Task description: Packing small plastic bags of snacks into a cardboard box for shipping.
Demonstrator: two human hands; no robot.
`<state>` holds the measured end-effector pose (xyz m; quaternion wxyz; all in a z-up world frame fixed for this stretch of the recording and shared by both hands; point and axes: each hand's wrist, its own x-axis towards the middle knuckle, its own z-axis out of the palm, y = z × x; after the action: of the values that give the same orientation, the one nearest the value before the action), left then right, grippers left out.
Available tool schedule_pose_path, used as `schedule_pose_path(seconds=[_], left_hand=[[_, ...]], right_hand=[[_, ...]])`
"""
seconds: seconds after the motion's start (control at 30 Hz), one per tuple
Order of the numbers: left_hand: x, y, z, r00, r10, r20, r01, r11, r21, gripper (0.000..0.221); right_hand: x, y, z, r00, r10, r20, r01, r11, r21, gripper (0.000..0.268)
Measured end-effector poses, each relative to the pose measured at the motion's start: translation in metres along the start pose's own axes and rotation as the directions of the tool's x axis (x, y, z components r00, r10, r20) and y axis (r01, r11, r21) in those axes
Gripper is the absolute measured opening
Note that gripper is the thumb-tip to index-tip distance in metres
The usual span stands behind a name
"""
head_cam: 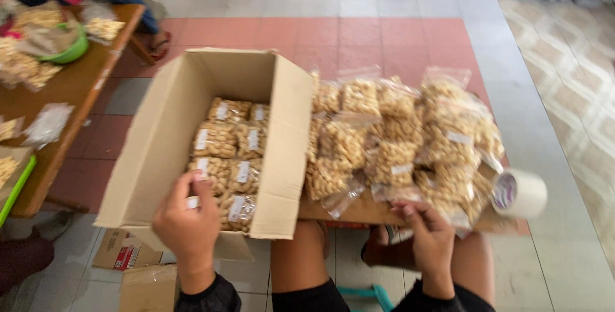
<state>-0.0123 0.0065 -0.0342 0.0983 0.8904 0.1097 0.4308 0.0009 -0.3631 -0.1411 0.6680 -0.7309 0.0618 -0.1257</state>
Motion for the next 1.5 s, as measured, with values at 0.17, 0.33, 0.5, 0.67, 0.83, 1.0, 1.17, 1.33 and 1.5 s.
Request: schedule_pose_path(seconds=[0.17,0.33,0.5,0.67,0.83,1.0,1.17,1.33,1.5], left_hand=[[0.003,0.024,-0.014,0.996,0.09,0.008,-0.089,0.993,-0.075,0.01],[0.0,0.059,-0.015,0.954,0.152,0.257,-0.143,0.988,-0.053,0.028],[0.006,0.095,-0.013,0.828,0.111,0.55,-0.208,0.971,0.118,0.049],[0.003,0.094,0.0,0.811,0.127,0.571,-0.253,0.956,0.147,0.052],[0.002,0.097,-0.001,0.8,0.059,0.597,-0.163,0.979,0.121,0.052],[0.004,0.098,-0.001,0.818,0.076,0.57,-0.141,0.988,0.069,0.052],[-0.001,0.097,-0.002,0.822,0.071,0.565,-0.153,0.983,0.098,0.048],[-0.002,0.097,-0.001,0.843,0.066,0.534,-0.152,0.981,0.119,0.047],[0.0,0.099,-0.003,0.846,0.081,0.527,-0.219,0.954,0.203,0.045]], right_hand=[[0.006,-0.001,-0.048,0.965,0.06,-0.255,-0.027,0.991,0.131,0.008],[0.006,0.001,-0.067,0.942,0.093,-0.324,-0.051,0.989,0.137,0.01],[0.003,0.006,-0.067,0.952,0.098,-0.29,-0.061,0.989,0.135,0.01],[0.003,0.001,-0.063,0.959,0.123,-0.256,-0.095,0.988,0.12,0.009],[0.004,0.003,-0.056,0.966,0.137,-0.221,-0.108,0.984,0.139,0.009],[0.004,0.008,-0.055,0.972,0.096,-0.215,-0.074,0.991,0.108,0.008],[0.015,-0.021,-0.061,0.975,0.103,-0.199,-0.099,0.995,0.027,0.01],[0.07,-0.038,-0.067,0.987,0.057,-0.152,-0.11,0.925,-0.365,0.025],[0.127,-0.058,-0.056,0.964,0.215,-0.156,-0.265,0.785,-0.56,0.073]])
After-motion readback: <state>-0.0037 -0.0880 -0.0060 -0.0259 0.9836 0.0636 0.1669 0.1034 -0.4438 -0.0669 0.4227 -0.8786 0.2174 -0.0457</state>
